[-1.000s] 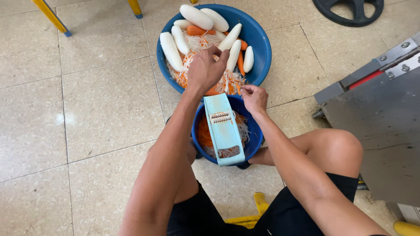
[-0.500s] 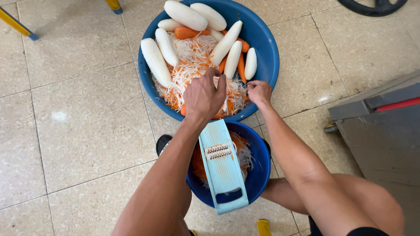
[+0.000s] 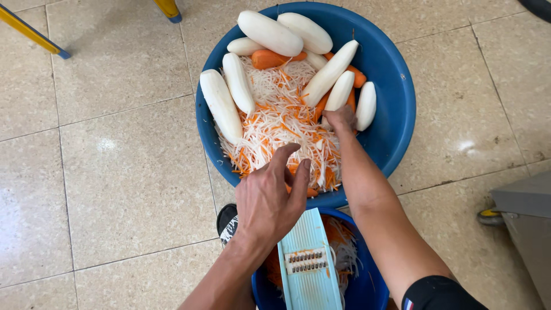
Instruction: The person shreds carrots and radishes into a blue bucket using a hand grater, then mixes the shredded vegetables by hand.
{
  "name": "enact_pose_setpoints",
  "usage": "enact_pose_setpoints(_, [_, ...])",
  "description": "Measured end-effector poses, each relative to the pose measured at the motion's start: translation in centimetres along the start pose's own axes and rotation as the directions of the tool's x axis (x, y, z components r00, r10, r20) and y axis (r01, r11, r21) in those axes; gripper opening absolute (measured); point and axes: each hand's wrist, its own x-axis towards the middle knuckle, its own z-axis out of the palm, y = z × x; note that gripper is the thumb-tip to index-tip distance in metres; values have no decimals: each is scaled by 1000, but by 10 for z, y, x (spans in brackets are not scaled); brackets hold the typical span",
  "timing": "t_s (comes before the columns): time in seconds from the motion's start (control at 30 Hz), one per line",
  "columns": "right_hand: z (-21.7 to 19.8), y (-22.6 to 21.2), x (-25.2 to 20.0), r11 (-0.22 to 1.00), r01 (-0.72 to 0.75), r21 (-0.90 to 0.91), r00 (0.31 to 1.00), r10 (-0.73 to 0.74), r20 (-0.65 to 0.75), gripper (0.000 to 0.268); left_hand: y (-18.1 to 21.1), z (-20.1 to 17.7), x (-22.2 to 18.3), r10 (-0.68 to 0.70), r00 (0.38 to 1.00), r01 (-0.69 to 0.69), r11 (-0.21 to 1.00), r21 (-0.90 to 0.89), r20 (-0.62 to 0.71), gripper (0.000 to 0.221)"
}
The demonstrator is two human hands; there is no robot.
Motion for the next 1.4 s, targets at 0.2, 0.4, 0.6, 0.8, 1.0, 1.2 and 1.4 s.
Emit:
enact_pose_setpoints(0.2, [-8,3,-5,986,20,166,997,-7,-80,82,-2,-3,-2,12,1000,-12,1000,28,9,32])
enact_pose_setpoints(0.4, [-67,15,-19,605,202,770,939,-343,23,60,-7,-10,-9,151,986,-145,985,92,-67,28])
enact_pose_setpoints(0.6, [-156,34,-136,244,-242,939,749,-568,341,49,-13,-25,-18,225,969,-202,959,197,-103,27])
enact_pose_setpoints(0.8, [-185,64,-296,279,-247,928,623,-688,372,50,-17,-16,-40,174,983,-162,971,173,-57,36])
enact_pose_setpoints(1.0, [-215,74,-426,529,291,797,607,-746,274,90,-7,23,-86,-45,987,106,904,-413,156,63])
enact_pose_setpoints(1.2, [-253,100,-459,441,896,61,426,-888,172,105,-33,4,-110,-68,905,243,892,-381,420,57])
enact_pose_setpoints(1.4, [-267,105,-471,94,943,-320,162,-968,192,82,-43,4,-151,23,673,470,759,-452,739,57])
